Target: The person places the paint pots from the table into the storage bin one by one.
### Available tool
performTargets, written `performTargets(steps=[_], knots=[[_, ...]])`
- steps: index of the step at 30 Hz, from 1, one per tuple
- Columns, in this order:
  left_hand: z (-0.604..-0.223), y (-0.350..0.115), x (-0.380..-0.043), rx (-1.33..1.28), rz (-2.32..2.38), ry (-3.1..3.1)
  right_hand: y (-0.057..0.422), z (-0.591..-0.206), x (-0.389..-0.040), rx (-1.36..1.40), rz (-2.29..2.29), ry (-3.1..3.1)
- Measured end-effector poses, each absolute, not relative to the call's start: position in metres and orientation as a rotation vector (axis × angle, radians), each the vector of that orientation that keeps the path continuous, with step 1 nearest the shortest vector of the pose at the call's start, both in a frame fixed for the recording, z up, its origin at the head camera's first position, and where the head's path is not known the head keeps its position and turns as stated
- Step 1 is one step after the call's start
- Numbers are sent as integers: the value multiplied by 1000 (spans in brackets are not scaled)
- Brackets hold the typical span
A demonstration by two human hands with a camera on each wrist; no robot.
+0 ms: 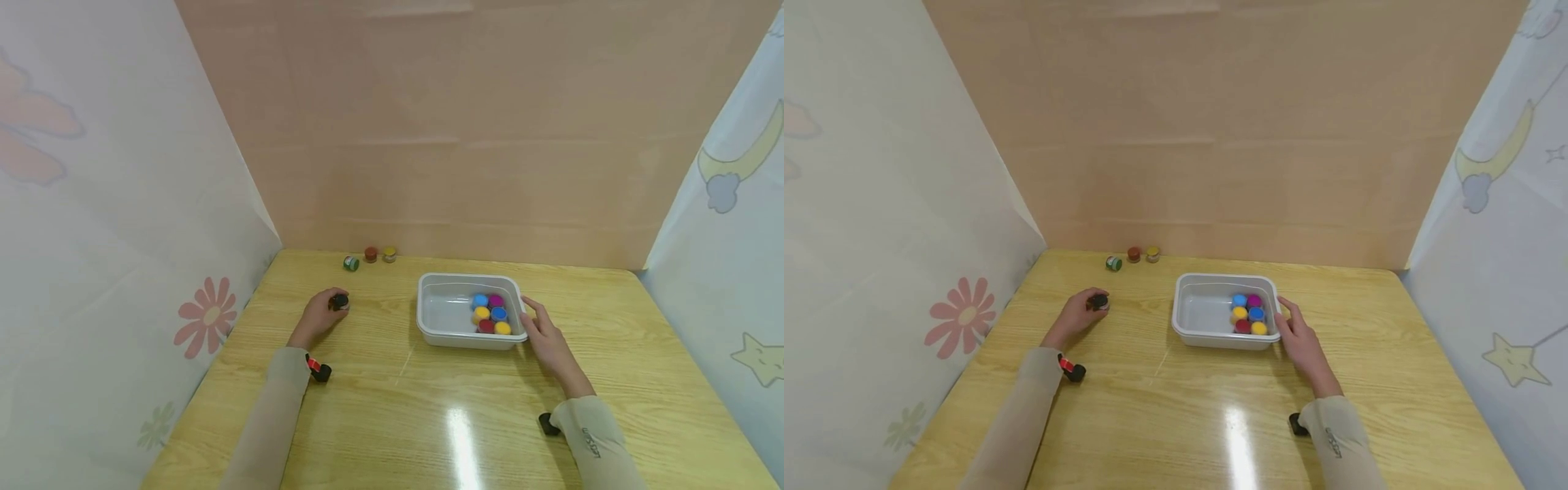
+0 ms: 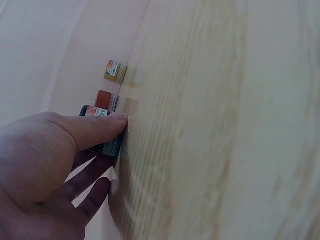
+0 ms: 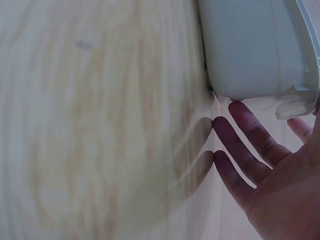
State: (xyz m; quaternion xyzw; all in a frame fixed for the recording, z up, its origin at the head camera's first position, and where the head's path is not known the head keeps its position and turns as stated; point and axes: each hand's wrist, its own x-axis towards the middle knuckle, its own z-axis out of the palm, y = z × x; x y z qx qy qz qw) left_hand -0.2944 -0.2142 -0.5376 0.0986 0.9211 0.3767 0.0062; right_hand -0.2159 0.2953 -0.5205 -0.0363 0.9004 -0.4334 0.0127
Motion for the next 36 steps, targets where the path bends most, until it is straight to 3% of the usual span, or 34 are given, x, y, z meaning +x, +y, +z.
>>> performTargets(steps=[15,36], knots=[[-533,-206,-286,344,1343,2859,295,-521,-219,-98,-1336,2808],[-496,-177,-273,468,1521,2810,296,-520,-217,-90,-1331,2799]])
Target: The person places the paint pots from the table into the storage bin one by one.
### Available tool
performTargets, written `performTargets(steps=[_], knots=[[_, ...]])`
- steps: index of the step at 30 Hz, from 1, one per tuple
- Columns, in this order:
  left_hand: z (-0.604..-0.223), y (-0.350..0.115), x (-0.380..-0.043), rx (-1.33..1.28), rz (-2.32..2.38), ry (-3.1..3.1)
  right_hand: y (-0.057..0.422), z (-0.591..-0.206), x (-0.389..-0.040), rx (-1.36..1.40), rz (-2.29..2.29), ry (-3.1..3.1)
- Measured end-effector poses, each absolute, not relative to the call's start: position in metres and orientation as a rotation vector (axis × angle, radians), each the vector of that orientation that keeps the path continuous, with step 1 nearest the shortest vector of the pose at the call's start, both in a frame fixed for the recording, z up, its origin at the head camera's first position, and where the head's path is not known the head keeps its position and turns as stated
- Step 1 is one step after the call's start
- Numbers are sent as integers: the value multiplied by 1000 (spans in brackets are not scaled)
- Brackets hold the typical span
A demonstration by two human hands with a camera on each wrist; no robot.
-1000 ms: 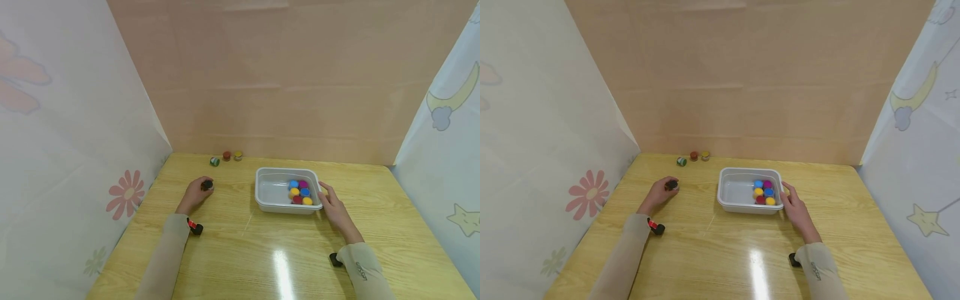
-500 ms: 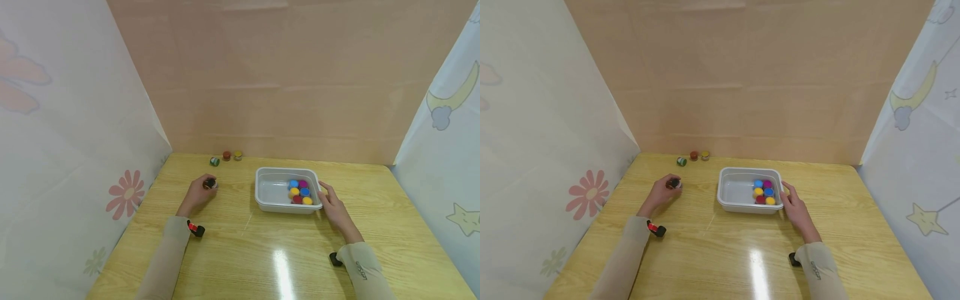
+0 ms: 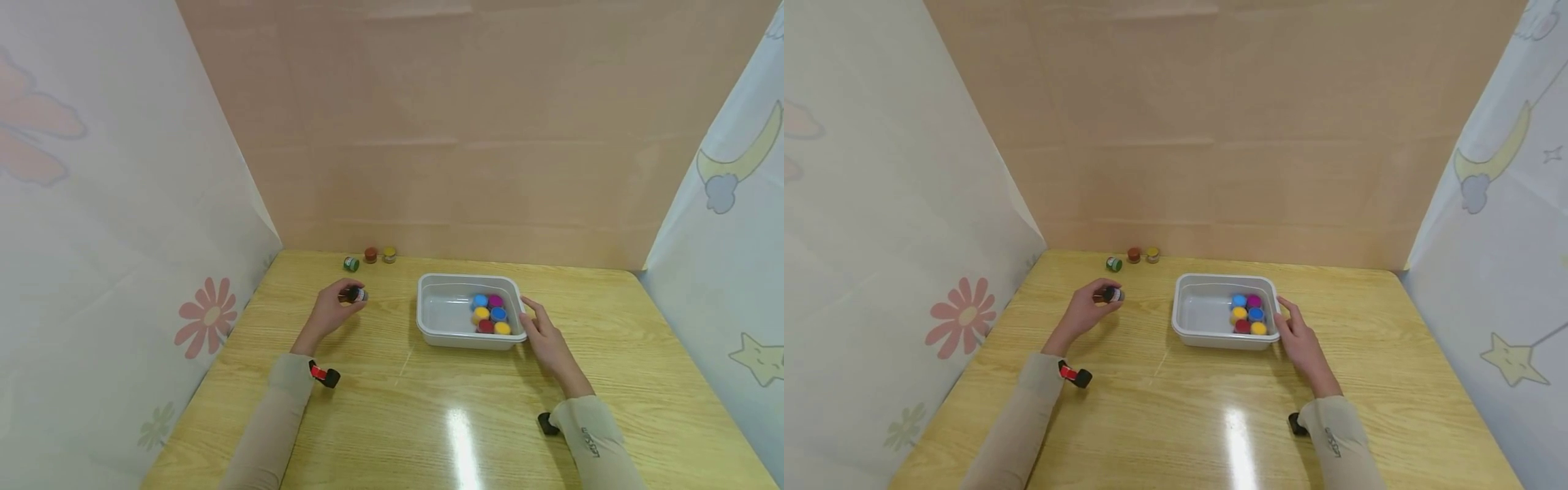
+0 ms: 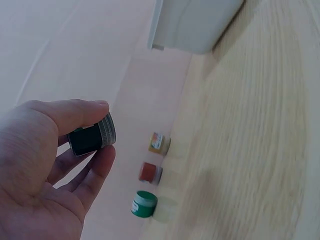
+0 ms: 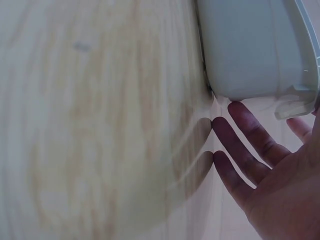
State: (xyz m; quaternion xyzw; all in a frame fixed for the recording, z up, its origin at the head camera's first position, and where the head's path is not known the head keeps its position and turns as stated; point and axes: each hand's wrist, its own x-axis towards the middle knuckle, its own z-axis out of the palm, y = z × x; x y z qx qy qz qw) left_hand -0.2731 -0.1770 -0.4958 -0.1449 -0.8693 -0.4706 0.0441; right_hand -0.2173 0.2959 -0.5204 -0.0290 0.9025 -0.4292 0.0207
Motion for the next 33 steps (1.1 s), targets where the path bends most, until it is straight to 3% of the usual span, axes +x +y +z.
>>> performTargets(steps=[21,33], knots=[[-473,-146,-264,-500,-1564,-2541,296,-517,-217,-97,-1341,2793],[-462,-112,-269,-674,-1497,-2464,296,-517,-217,-94,-1336,2790]])
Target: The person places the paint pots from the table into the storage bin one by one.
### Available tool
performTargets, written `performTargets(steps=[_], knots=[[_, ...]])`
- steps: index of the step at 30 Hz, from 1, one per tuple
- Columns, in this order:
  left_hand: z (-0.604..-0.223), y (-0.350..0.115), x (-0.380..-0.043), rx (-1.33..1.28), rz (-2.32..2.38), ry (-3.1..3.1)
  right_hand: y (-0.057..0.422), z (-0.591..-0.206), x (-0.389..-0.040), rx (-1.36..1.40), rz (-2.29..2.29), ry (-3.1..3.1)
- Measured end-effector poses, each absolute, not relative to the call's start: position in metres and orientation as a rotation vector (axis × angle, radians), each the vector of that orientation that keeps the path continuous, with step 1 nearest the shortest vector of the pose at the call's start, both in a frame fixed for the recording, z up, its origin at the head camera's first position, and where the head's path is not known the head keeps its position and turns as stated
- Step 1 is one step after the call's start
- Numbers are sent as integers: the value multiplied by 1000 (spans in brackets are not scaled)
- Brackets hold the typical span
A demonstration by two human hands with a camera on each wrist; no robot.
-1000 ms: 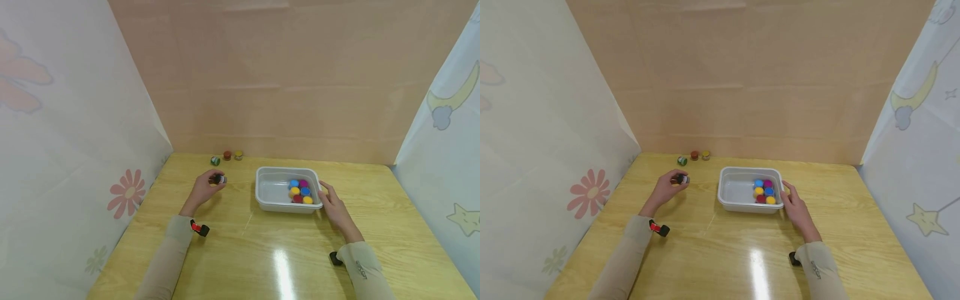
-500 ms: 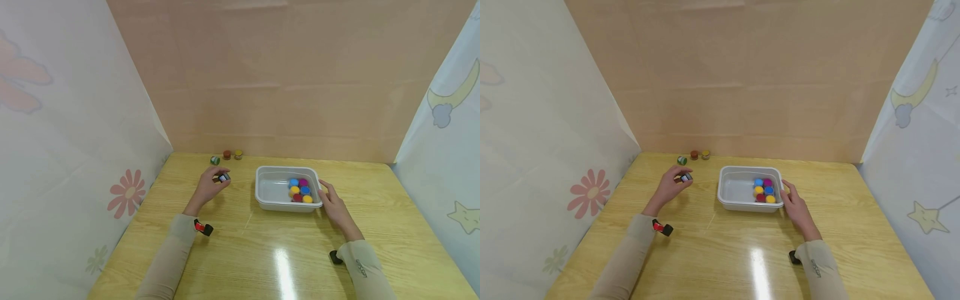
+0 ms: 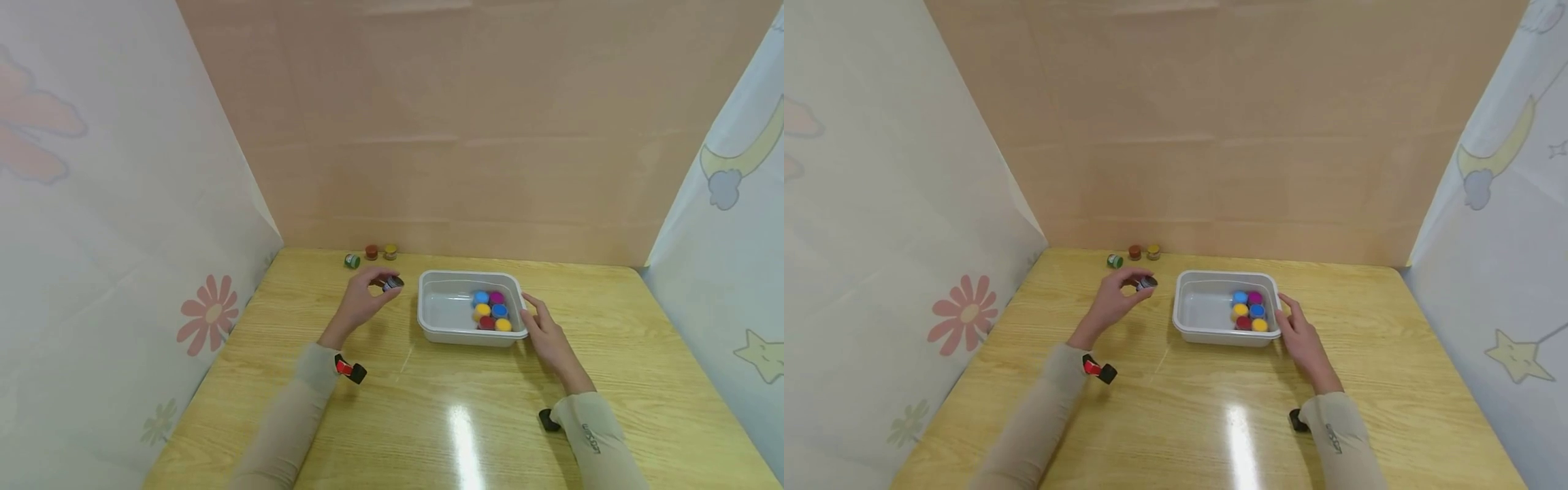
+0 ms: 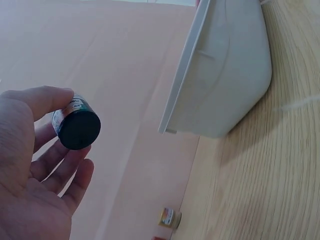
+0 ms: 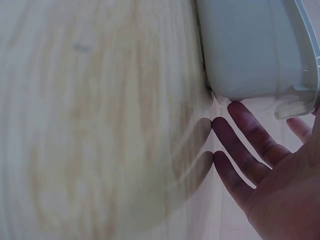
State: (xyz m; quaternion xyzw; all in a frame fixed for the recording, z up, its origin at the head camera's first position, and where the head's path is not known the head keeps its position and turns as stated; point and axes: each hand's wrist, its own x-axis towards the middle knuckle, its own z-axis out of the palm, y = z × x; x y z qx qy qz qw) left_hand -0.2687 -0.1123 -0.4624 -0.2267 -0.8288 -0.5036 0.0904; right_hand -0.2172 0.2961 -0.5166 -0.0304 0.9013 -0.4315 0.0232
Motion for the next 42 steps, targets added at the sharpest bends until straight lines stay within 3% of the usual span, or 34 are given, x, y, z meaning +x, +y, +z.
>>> performTargets(steps=[26,42], knots=[[-475,-28,-290,-777,-1359,-2653,297,-520,-217,-100,-1322,2804],[-482,7,-307,-826,-891,-2770,298,-520,-217,-89,-1306,2803]])
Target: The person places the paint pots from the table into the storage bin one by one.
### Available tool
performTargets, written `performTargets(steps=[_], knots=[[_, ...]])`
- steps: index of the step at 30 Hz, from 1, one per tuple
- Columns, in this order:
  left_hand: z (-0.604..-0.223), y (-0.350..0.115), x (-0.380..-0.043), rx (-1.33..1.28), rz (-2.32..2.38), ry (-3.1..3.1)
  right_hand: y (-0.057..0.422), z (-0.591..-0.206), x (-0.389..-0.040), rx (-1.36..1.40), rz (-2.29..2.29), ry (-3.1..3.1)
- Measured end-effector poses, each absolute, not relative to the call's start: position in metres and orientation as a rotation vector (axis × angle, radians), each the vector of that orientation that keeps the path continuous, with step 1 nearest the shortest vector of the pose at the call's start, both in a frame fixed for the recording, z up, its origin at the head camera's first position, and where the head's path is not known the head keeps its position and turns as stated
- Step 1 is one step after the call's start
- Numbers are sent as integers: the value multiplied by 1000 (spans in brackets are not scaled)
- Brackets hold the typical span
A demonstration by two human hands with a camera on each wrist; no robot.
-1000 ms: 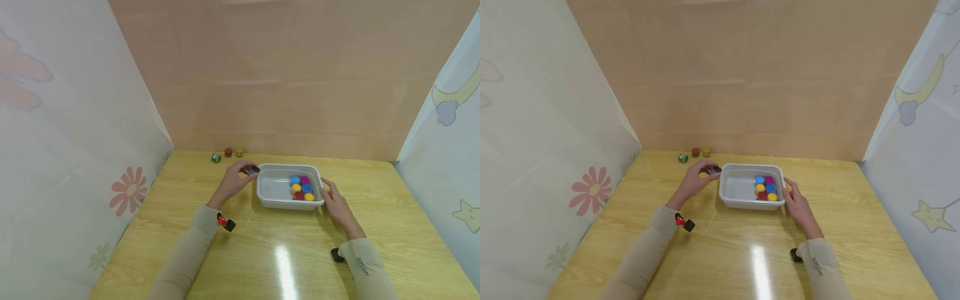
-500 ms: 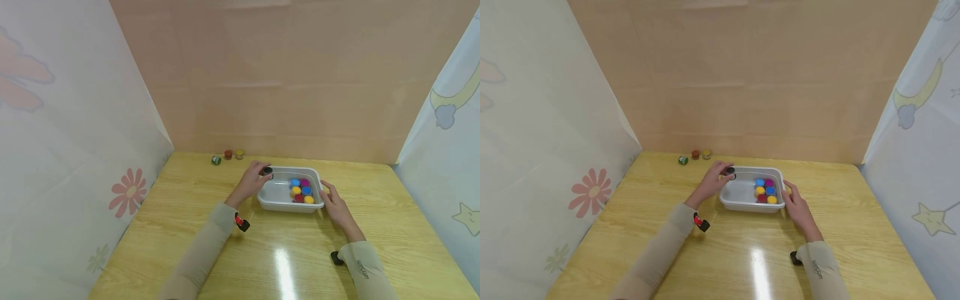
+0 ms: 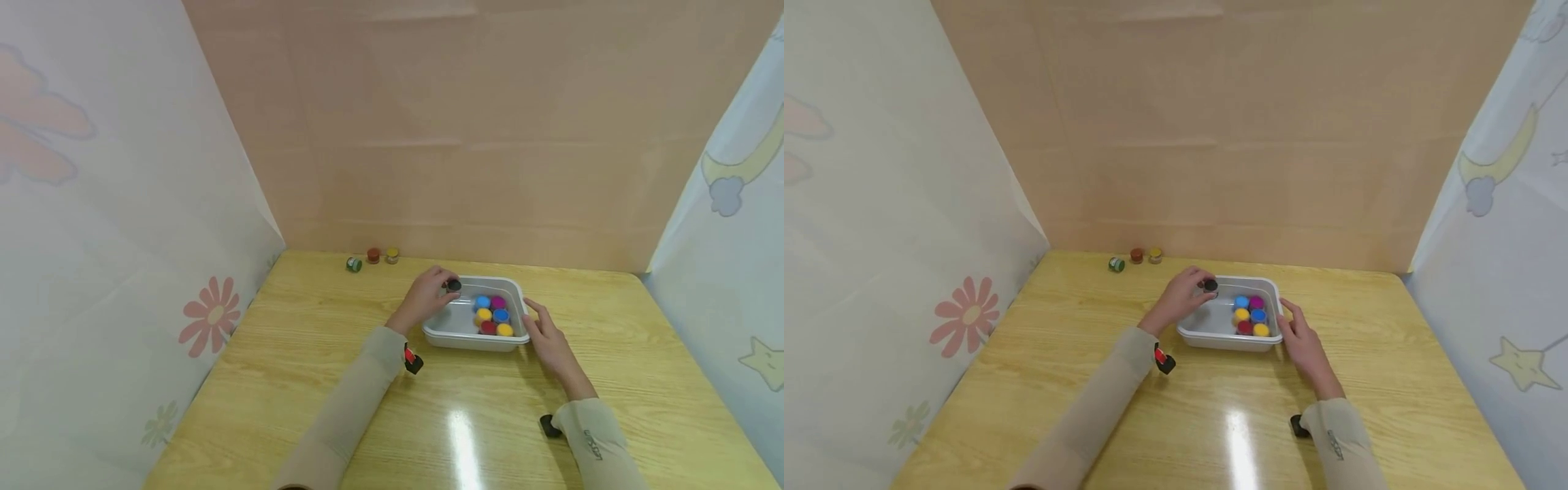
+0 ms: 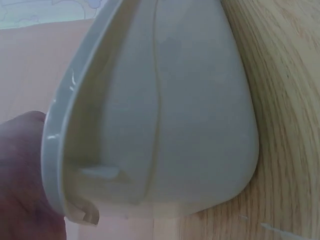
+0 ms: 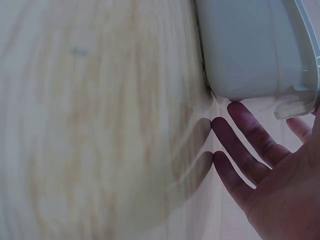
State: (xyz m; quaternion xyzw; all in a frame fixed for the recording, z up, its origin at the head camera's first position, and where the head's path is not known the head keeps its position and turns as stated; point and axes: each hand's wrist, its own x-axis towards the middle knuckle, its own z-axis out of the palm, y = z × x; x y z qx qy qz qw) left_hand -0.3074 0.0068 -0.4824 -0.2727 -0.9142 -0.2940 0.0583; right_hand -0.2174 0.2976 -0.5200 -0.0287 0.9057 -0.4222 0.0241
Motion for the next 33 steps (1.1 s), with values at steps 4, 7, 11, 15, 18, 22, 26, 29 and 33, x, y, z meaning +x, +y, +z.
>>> performTargets(steps=[4,7,11,15,18,22,26,29,33], knots=[[-480,13,-309,-864,-846,-2811,297,-520,-218,-96,-1305,2806],[-478,19,-311,-882,-820,-2843,298,-521,-219,-97,-1306,2811],[-478,26,-315,-889,-778,-2883,298,-521,-219,-93,-1314,2808],[-480,31,-318,-889,-740,-2918,297,-521,-219,-91,-1318,2797],[-481,34,-319,-877,-720,-2937,297,-521,-219,-88,-1315,2797],[-481,38,-319,-873,-668,-2951,298,-520,-219,-80,-1315,2796],[-480,42,-319,-876,-603,-2965,298,-520,-219,-82,-1325,2792],[-482,45,-320,-880,-547,-2972,298,-520,-219,-87,-1317,2795],[-487,48,-321,-878,-518,-2970,297,-519,-218,-91,-1316,2801]])
